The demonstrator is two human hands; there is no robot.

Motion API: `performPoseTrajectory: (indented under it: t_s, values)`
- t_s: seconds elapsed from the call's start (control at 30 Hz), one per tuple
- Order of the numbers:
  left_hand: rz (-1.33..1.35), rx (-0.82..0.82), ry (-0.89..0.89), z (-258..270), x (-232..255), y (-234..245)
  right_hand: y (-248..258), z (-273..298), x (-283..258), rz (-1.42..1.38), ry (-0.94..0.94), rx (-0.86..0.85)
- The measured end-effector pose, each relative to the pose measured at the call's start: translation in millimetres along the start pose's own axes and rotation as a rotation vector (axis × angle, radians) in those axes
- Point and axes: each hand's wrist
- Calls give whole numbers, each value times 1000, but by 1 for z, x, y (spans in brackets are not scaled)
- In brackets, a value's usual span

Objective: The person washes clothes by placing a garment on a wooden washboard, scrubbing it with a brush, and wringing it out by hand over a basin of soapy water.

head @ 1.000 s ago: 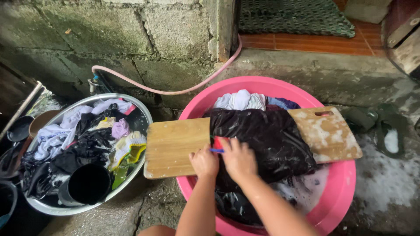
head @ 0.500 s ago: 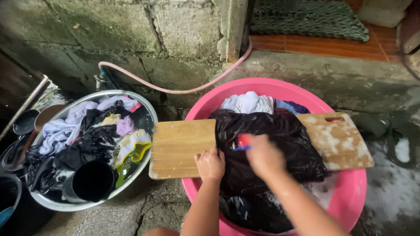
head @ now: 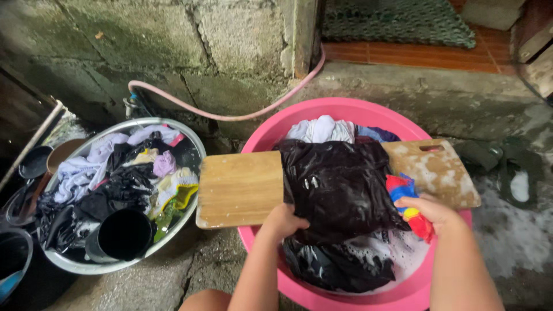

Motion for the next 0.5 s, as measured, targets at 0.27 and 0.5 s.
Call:
performPoseTrajectory:
  t_s: [0.27, 0.5]
  values:
    - [1140, 413, -444, -66, 12, 41, 8, -12, -60, -469, 571, 197]
    - [397, 607, 87, -14, 42, -3, -41, -1, -2, 87, 508, 103]
Point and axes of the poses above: each hand's wrist, its own z-axis away from the middle knuckle, its own y-axis out of the back of the hand, x = y × z, and after that the axes turned 3 degrees about z, right-handed
